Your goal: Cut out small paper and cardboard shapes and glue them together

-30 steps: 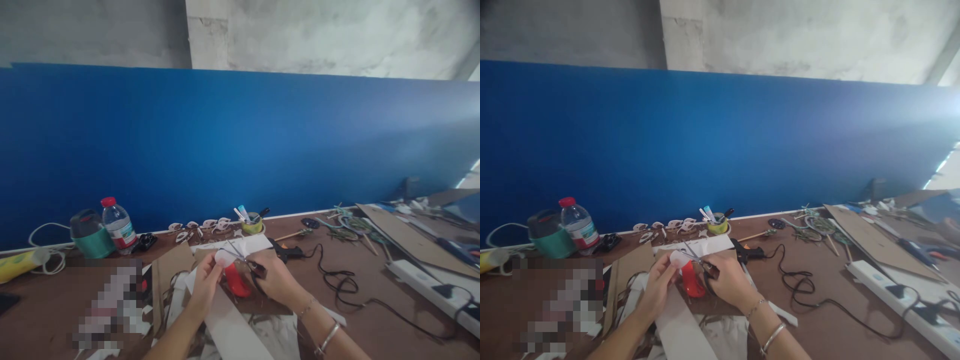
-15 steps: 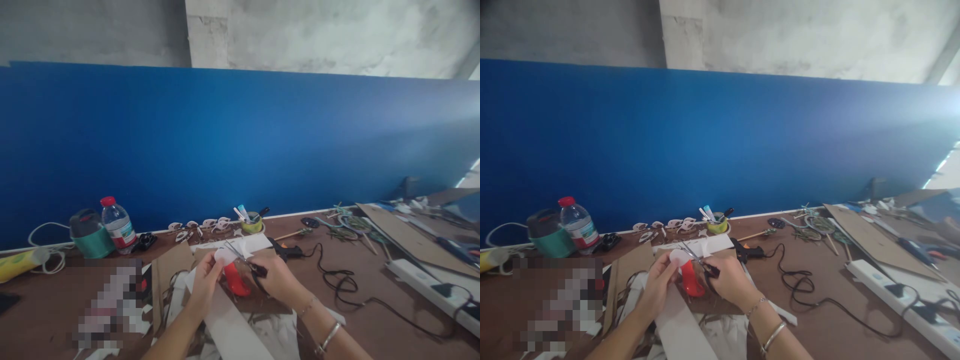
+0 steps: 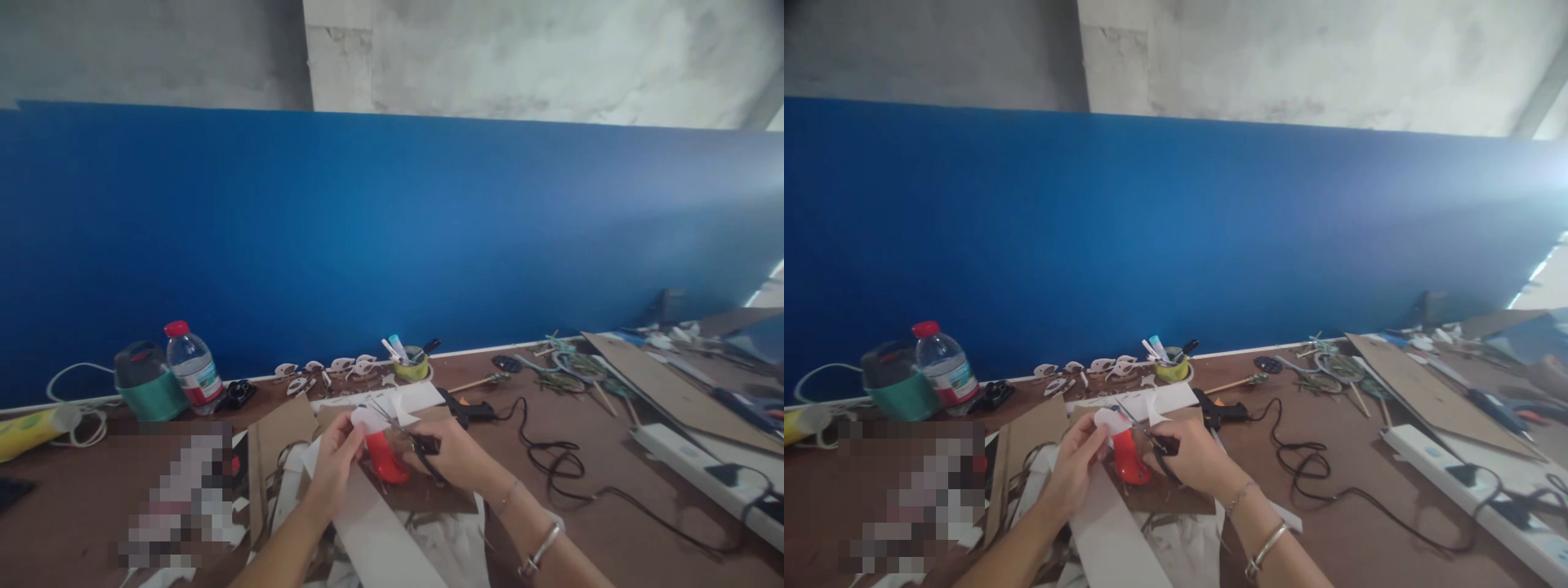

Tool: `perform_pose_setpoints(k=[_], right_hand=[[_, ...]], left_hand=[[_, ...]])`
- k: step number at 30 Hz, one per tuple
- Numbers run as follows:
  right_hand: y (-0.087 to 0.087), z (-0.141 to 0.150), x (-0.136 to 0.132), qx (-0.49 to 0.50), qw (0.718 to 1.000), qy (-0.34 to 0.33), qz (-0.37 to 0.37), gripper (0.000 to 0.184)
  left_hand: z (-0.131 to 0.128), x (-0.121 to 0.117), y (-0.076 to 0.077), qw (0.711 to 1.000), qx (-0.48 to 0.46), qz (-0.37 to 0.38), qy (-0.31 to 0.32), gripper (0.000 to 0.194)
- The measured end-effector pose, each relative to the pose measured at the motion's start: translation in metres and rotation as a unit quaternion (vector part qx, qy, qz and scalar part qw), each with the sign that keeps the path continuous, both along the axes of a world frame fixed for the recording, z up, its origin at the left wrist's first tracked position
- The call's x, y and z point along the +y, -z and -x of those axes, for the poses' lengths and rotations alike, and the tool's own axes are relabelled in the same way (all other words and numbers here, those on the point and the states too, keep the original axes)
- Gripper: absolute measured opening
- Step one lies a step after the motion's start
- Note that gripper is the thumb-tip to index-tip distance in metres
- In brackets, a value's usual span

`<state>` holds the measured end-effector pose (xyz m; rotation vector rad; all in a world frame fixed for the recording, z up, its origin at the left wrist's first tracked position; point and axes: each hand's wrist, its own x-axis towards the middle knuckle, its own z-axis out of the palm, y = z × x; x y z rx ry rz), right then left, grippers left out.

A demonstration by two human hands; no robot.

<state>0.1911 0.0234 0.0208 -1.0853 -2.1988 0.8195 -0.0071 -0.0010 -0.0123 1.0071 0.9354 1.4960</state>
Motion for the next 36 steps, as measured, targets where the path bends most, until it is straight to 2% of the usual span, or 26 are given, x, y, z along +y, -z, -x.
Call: perform_pose_setpoints(k=[9, 25, 36], right_hand=[[0.0018, -0.0010, -0.0015, 0.030, 0.997, -0.040, 0.050, 0.006], [-0.0012, 0.0008, -0.0039, 0.024, 0.998, -0.030, 0.050, 0.005], [-0.0001, -0.0008, -0.0030, 0.018, 0.999, -0.029, 0.033, 0.009]], left_hand=[[-0.0013, 0.0020, 0.0000, 1.000, -0.018, 0.017, 0.015, 0.035], [0.0005, 0.0017, 0.0034, 0.999, -0.034, 0.020, 0.019, 0.031], [0.0011, 0.0014, 0.0033, 0.999, -0.018, 0.034, 0.007, 0.035]])
